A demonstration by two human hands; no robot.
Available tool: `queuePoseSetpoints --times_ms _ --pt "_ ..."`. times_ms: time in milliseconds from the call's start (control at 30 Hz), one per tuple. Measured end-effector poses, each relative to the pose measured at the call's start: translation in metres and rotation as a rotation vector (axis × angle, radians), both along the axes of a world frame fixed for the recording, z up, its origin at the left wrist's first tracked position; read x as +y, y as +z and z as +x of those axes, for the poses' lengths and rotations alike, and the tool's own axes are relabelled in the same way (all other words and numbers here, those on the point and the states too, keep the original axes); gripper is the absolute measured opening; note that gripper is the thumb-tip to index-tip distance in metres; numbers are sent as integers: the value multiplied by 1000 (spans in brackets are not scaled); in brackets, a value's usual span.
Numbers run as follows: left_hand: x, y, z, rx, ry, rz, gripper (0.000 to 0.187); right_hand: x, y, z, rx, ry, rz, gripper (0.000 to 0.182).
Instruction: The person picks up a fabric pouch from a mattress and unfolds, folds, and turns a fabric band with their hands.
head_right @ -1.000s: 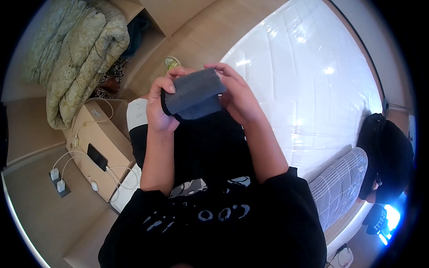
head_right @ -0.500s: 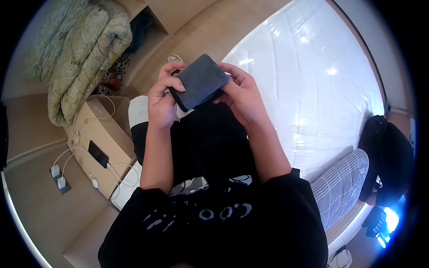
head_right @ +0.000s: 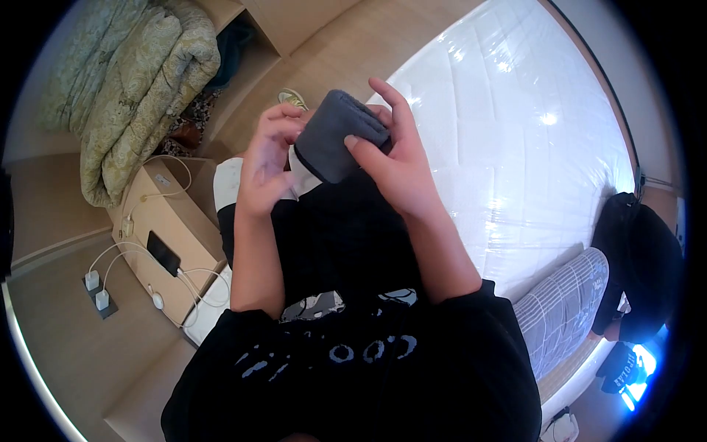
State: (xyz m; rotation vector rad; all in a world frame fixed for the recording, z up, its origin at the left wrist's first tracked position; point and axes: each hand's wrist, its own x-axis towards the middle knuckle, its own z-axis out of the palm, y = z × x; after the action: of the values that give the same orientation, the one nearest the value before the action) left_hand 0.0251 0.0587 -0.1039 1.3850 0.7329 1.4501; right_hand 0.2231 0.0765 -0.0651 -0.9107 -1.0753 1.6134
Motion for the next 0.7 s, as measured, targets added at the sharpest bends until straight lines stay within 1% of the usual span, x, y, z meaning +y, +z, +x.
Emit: queuePoseSetpoints --times_ms 67,100,167,233,267,367,467,567,600,700 --pt "0 12 5 12 78 -139 57 -1 2 4 -147 45 176 75" --pt "-1 15 7 18 121 -210 64 -2 4 4 -164 72 209 75" --pt "2 13 10 96 65 -169 58 -4 8 3 -198 126 285 77" --pt "5 8 12 138 -26 -157 54 -4 9 2 -134 156 285 78" --pt "4 4 15 71 -14 -128 41 -5 9 1 -103 168 284 79" --pt "-4 7 22 -125 29 -181 35 -1 5 0 -15 144 264 78" --pt "-9 11 30 -234 75 -188 35 -5 -10 -7 5 87 247 65" --pt "-8 6 29 -262 77 -173 43 -9 -8 -13 173 132 141 51" --pt "-8 3 28 -266 61 -172 44 -10 -9 -16 196 103 187 39" --pt "-3 -4 22 -265 2 -152 46 -11 -12 -11 -6 80 274 31"
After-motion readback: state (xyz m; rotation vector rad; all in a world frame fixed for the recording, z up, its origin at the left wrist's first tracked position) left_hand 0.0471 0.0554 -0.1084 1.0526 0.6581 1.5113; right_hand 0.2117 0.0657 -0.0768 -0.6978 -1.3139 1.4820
